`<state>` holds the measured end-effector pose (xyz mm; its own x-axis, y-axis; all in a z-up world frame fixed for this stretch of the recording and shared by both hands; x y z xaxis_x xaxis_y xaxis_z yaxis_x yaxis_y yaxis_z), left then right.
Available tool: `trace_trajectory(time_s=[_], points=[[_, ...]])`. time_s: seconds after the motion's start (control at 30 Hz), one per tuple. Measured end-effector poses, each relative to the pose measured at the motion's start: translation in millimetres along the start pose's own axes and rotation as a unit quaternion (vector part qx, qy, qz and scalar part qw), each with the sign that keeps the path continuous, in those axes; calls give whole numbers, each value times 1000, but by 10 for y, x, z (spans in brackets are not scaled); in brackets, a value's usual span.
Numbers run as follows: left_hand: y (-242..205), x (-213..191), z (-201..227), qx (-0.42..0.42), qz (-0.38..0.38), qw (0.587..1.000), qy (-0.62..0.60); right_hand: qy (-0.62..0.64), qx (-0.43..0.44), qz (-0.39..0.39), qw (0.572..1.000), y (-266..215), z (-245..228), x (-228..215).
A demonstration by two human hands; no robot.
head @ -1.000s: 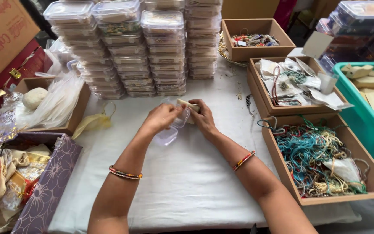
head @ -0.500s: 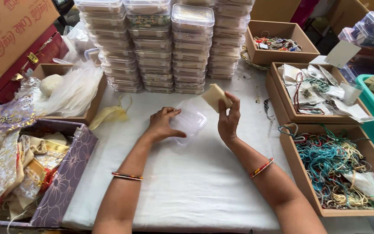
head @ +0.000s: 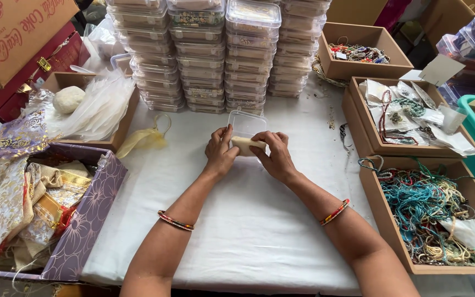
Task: The person packages jewelry items by placing them into small plastic bags, wrapping them in fabric, and storing them in plastic containers. They also handle a beaded necklace, coiling it and placing it into a bag and fabric pouch.
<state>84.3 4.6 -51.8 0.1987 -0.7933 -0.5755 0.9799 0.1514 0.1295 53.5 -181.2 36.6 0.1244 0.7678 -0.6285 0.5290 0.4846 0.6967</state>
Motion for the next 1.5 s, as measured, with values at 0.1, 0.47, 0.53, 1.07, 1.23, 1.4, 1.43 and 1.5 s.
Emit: trace_trajectory(time_s=[0.1,0.47,0.53,1.07,1.23,1.4,1.43,1.5], points=[[-170,-238,335,30,1,999,-24,55,37,-43,997,-21,56,65],[-268,-418,540,131,59,986,86,98,120,-113,981,-71,152,152],[-232,-352,460,126,65,977,161,75,98,-134,983,-45,68,139],[-151,-310,368,30,-44,997,56,-117,131,-129,976,-20,113,135],[-187,-438,470,52,-57,990,-119,-1,107,73,992,-13,166,-50],[-306,-737,730,177,-18,984,-31,143,81,126,978,-64,270,-118],[-337,-747,731,226,-21,974,-20,100,51,121,986,-110,294,-117],[-252,-671,541,231,-57,971,-35,124,46,80,988,-92,301,-59]])
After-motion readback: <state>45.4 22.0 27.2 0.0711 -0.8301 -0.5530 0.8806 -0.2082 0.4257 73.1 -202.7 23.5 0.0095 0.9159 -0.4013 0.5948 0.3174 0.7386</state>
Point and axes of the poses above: each hand's wrist, its own y-axis towards the middle knuckle, its own x-axis out of the palm, z = x × y, the point moved 6 cm from there along y, towards the middle knuckle, and after that the axes turned 11 degrees about -x, right-handed, at the moved point
